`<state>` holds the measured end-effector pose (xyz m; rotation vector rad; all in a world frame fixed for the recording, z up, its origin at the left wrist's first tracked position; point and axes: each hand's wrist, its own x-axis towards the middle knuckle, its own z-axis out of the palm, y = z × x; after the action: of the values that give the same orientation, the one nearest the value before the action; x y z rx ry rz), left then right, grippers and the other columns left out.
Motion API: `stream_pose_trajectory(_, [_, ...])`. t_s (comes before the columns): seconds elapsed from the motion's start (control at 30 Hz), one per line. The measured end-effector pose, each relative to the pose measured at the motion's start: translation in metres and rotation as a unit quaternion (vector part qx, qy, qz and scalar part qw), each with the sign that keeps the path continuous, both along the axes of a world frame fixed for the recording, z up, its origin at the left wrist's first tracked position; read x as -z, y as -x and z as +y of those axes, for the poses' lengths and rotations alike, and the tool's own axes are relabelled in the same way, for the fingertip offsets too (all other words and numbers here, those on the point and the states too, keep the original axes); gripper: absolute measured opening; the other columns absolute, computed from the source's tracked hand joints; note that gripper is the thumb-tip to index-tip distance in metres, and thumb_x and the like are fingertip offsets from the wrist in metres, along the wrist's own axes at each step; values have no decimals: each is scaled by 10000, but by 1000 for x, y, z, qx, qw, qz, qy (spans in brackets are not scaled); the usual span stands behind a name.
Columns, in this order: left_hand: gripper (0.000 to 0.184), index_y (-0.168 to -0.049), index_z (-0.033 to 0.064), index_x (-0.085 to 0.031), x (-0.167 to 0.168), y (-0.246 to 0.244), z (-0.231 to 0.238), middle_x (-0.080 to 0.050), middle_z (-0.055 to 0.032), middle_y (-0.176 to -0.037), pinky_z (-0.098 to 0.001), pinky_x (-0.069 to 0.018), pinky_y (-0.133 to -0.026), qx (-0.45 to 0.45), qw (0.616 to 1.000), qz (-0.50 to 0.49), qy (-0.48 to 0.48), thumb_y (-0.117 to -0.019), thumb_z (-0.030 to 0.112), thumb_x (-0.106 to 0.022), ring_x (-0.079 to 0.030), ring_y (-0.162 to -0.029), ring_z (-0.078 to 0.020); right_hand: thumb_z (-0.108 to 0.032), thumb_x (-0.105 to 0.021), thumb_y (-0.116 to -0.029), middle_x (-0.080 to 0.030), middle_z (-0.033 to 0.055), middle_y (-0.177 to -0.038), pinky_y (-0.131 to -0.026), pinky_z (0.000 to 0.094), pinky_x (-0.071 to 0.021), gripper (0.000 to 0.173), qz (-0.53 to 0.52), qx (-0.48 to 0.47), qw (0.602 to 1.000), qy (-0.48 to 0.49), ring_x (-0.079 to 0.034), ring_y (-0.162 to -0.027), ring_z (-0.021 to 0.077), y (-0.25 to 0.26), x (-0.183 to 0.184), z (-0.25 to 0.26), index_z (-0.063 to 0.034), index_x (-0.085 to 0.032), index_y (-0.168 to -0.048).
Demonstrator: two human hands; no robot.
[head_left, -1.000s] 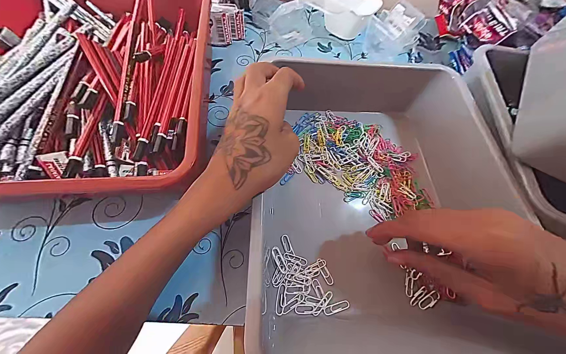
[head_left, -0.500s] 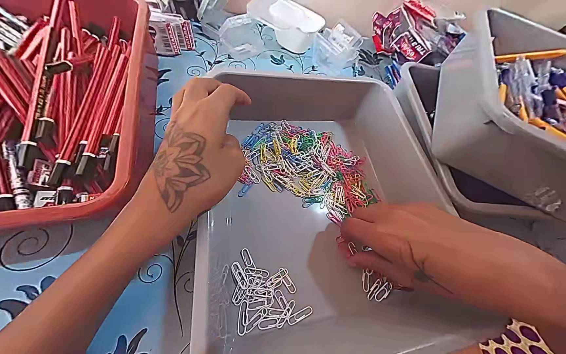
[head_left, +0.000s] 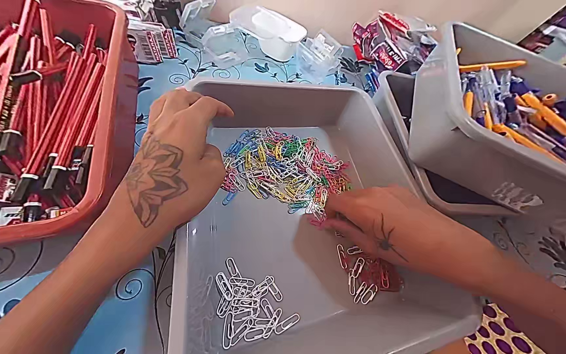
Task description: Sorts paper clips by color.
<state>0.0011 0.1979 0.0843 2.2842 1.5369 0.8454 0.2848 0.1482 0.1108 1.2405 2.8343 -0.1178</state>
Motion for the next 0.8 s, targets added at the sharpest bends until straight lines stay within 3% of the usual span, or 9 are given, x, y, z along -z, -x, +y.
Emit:
stream_pose_trajectory(0.1, [486, -1331, 9, -597, 0, 0, 0, -534, -283, -1367, -647, -331, -1075, 2, 1000, 2, -4, -878, -46, -432, -417, -1359, -497, -247, -559, -984, -563, -20, -730, -469, 258, -424, 178, 21, -34, 999, -25, -577, -587, 107, -2, -5, 0, -122, -684, -972])
stream_pose_trajectory(0.17, [476, -1329, 9, -597, 1, 0, 0, -529, -290, -1368, -647, -323, -1084, 0, 1000, 1, -2, -882, -46, -440, -407, -1369, -500, -246, -540, -981, -632, -19, -852, -551, 242, -489, 220, 32, -85, 995, 39, -623, -697, 93, -13, -8, -1, -157, -712, -1086])
stream_pose_trajectory(0.23, [458, -1320, 11, -603, 0, 0, 0, -539, -290, -1367, -641, -292, -1122, 2, 1000, 3, -1, -895, -44, -442, -398, -1385, -501, -222, -588, -953, -624, 27, -934, -590, 277, -509, 240, 21, -122, 985, 117, -634, -762, 138, -18, -8, -4, -154, -683, -1163])
stream_pose_trajectory(0.33, [431, -1287, 10, -640, 0, 0, 0, -586, -267, -1357, -629, -231, -1176, 10, 1000, 2, 5, -914, -50, -435, -365, -1420, -512, -145, -653, -884, -626, 61, -889, -567, 317, -505, 175, 9, -122, 985, 125, -647, -744, 194, -14, -2, -8, -135, -708, -1050])
stream_pose_trajectory(0.43, [428, -1273, 6, -646, 1, 1, 0, -586, -267, -1360, -631, -215, -1186, 12, 1000, 4, 4, -909, -43, -427, -340, -1439, -514, -181, -619, -932, -613, 49, -878, -564, 290, -491, 128, 2, -131, 982, 133, -634, -741, 170, -14, -4, -6, -142, -721, -998])
stream_pose_trajectory(0.53, [403, -1246, -17, -657, 2, 2, 1, -614, -268, -1314, -632, -206, -1196, 23, 1000, 2, -11, -909, -61, -442, -382, -1409, -520, -253, -530, -1008, -617, 5, -873, -584, 237, -480, 200, 46, -128, 984, 114, -622, -746, 103, -11, -3, -1, -154, -703, -1013])
stream_pose_trajectory(0.63, [403, -1239, -22, -658, 2, 2, 1, -618, -269, -1302, -632, -205, -1195, 27, 1000, 5, -12, -902, -59, -439, -392, -1400, -521, -330, -483, -1056, -648, -39, -890, -615, 193, -482, 293, 77, -81, 993, 41, -611, -751, 46, -7, 0, -1, -155, -712, -1111])
stream_pose_trajectory(0.7, [391, -1223, -28, -661, 4, 3, 2, -629, -269, -1279, -632, -214, -1189, 31, 999, 8, -19, -903, -51, -438, -410, -1385, -520, -296, -504, -1026, -640, -27, -882, -597, 222, -488, 263, 56, -71, 996, 20, -616, -734, 72, -9, -2, -5, -151, -704, -1115])
stream_pose_trajectory(0.8, [387, -1236, -10, -658, 3, 3, 1, -616, -265, -1299, -629, -213, -1191, 22, 1000, 10, -9, -913, -44, -447, -384, -1409, -510, -194, -625, -924, -623, 36, -887, -574, 305, -513, 196, 9, -93, 993, 71, -645, -747, 174, -14, -2, -14, -132, -695, -1097])
